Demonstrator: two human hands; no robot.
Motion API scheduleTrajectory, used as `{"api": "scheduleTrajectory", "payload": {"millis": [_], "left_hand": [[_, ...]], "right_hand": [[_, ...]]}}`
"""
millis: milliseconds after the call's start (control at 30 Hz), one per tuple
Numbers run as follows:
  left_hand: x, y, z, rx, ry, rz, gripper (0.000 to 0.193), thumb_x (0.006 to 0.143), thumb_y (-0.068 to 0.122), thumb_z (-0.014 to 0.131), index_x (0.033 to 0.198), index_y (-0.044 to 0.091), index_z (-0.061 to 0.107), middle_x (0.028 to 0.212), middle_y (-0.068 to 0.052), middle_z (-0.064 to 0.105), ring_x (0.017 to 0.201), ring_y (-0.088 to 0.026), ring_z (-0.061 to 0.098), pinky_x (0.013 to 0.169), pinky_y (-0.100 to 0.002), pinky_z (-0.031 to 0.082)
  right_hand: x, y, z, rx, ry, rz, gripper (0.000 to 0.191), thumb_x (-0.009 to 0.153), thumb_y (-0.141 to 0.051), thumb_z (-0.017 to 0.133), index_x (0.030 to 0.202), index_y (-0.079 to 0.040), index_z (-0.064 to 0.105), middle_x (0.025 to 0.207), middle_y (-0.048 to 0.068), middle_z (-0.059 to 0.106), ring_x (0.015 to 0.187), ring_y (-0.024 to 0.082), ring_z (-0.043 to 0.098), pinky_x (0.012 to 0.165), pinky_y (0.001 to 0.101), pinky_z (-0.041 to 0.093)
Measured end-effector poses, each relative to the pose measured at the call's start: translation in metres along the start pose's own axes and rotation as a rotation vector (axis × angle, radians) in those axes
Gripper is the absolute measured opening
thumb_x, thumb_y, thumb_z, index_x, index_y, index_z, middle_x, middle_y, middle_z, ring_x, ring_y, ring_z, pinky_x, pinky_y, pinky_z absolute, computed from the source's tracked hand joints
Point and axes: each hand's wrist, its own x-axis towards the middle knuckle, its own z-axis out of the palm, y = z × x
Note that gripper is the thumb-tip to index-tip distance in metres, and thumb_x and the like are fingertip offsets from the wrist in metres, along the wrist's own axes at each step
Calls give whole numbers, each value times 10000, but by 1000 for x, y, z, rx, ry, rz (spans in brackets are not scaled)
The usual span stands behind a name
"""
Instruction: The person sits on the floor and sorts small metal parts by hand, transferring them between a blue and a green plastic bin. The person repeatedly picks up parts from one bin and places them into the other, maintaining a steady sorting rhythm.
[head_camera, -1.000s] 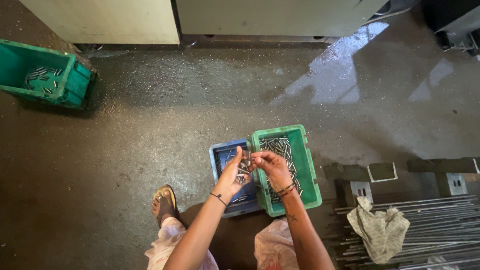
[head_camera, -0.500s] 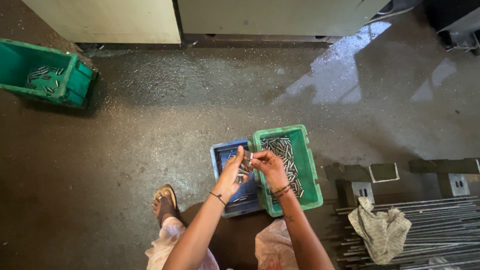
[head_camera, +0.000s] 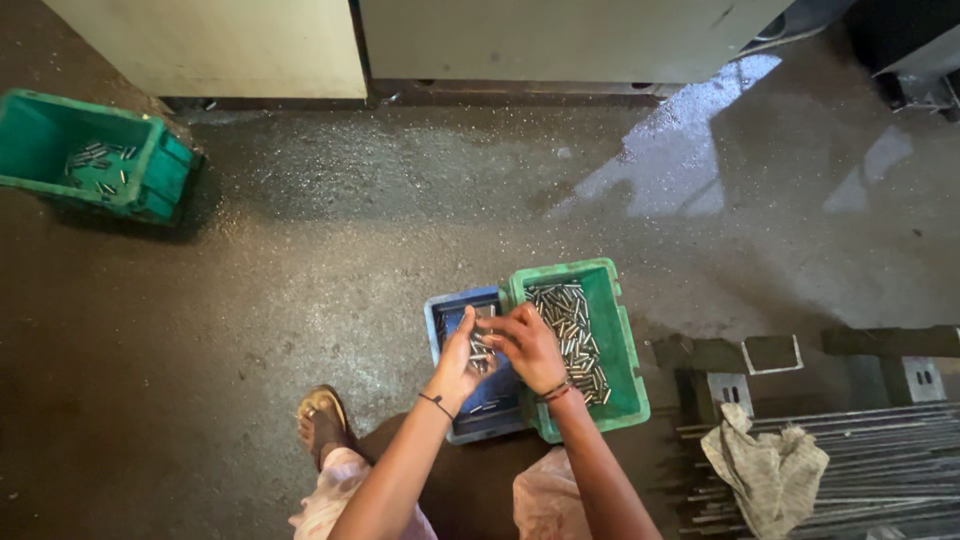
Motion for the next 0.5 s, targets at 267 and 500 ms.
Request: {"api": "scheduleTrajectory", "payload": {"millis": [267, 500], "left_hand": [[12, -12, -6, -97, -116, -140, 325, 993, 528, 626, 952, 205, 624, 658, 91, 569, 544, -60, 577, 460, -245, 452], [-15, -3, 23, 58, -9, -85, 382, 938, 575, 592, 912, 194, 609, 737, -4, 674, 589, -136, 635, 441, -238, 433]], "right_hand": [[1, -18, -8, -111, 6, -51, 220, 828, -208, 804, 1036, -146, 769, 931, 84, 549, 814, 244, 595, 693, 379, 512], [-3, 20, 6, 864, 127, 456, 231, 1023, -289, 550, 1031, -93, 673, 1008, 31, 759, 602, 65, 550, 493, 207, 455]]}}
